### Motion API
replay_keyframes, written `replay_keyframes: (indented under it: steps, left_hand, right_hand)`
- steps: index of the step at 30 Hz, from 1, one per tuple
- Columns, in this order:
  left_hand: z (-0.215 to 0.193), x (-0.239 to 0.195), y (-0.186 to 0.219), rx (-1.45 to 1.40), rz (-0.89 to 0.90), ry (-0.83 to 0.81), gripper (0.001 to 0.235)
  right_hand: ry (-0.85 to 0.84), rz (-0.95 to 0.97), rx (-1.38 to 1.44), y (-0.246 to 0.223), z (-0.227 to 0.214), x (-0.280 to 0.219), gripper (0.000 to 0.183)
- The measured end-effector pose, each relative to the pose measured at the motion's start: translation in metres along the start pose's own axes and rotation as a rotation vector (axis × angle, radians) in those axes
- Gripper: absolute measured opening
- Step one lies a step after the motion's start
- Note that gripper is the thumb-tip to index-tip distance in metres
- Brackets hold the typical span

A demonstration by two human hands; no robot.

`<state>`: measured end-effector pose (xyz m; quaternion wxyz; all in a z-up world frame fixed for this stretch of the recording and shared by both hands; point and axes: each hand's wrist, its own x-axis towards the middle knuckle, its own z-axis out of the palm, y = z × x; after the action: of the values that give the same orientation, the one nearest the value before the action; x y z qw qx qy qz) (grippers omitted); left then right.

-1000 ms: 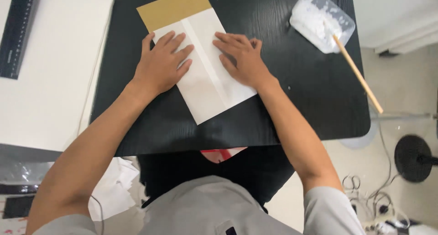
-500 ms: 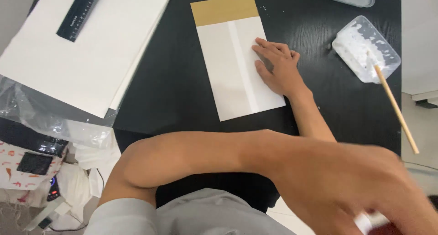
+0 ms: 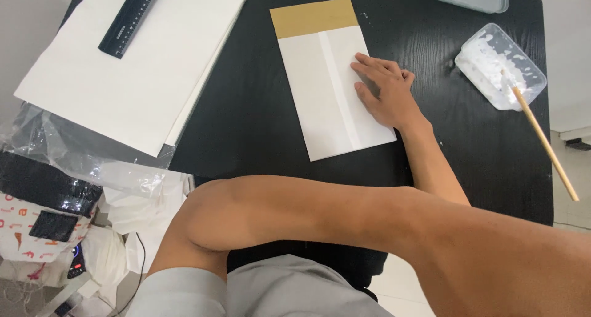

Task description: The person folds a white sheet of paper over a brown backing card, creases the edges, and applies white adhesive with a brush to secure the folds. The person then presses the glued sections to adhere them and lifts the assembled piece to inspect the result.

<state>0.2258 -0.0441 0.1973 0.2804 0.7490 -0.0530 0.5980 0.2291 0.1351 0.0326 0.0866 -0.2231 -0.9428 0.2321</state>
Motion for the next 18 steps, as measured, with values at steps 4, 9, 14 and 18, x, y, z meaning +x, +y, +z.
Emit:
replay_keyframes:
  steps: [4,9,14,18]
  left_hand:
    - [-0.010,-0.005,-0.004,0.040,-0.020,0.008,0.021]
    - [-0.043,-0.032,-0.026,0.078,-0.034,0.010,0.024]
    - [-0.041,-0.021,-0.009,0.115,-0.049,0.002,0.027]
    - [-0.031,-0.011,0.007,0.140,-0.059,0.008,0.030]
  right_hand:
    - [0.004,-0.009,-0.016,-0.001,-0.001,-0.001,0.038]
    - [0.000,0.013,0.001,-0.008,-0.002,-0.001,0.038]
    - [0.005,0.015,0.013,-0.006,-0.001,0.002,0.040]
    - [0.008,0.010,-0.003,-0.008,-0.001,-0.001,0.040]
